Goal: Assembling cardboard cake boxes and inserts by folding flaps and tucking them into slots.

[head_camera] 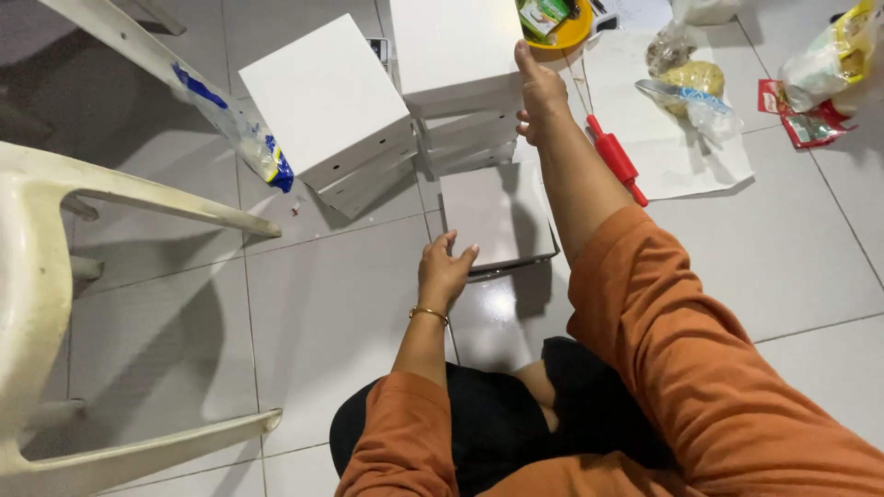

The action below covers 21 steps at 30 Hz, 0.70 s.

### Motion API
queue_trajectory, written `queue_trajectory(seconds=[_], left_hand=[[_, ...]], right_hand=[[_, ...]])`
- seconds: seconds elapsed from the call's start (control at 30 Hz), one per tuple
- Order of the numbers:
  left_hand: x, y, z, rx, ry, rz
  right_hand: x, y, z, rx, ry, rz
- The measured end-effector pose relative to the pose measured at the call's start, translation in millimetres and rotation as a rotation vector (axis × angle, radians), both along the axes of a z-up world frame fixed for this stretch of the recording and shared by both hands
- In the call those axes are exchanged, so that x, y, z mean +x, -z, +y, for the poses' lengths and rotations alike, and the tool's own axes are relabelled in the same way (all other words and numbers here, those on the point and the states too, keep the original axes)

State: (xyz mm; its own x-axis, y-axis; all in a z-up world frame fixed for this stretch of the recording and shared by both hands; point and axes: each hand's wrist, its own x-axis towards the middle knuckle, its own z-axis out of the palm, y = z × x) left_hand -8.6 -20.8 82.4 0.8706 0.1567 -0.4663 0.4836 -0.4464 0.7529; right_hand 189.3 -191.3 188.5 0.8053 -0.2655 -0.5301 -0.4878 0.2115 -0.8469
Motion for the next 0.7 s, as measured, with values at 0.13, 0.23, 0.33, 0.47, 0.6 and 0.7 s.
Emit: queue_trajectory(seconds=[0.13,0.23,0.33,0.47,0.6,0.7], left_hand=[[1.9,-3.9,1.1,-0.036,0.018,-0.003],[1.9,-14.2,0.1,-0.089,0.018,0.042],[3.4,-0.9,0.6,-0.103,0.008,-0.017],[6.4,16.5,0.1,-0.412,-0.176,-0.199],[2.1,14.0,2.5,-0.962,-0.241,-0.312],[-5.8,8.6,-2.4,-1.046,-0.153,-0.483]], right_hand=[[10.9,8.3,9.8,0.008,0.057,0.085],[9.8,14.0,7.1,0.033,0.077,0.078],[1.1,13.4,-2.0,0.191,0.186,-0.033],[-42.2,12.8,-31.8,0.238,0.246,-0.067],[-102.0,91.4,-82.3,0.357,0.091,-0.223],[-159.0,112.1,-70.7,0.300,0.156,-0.256]])
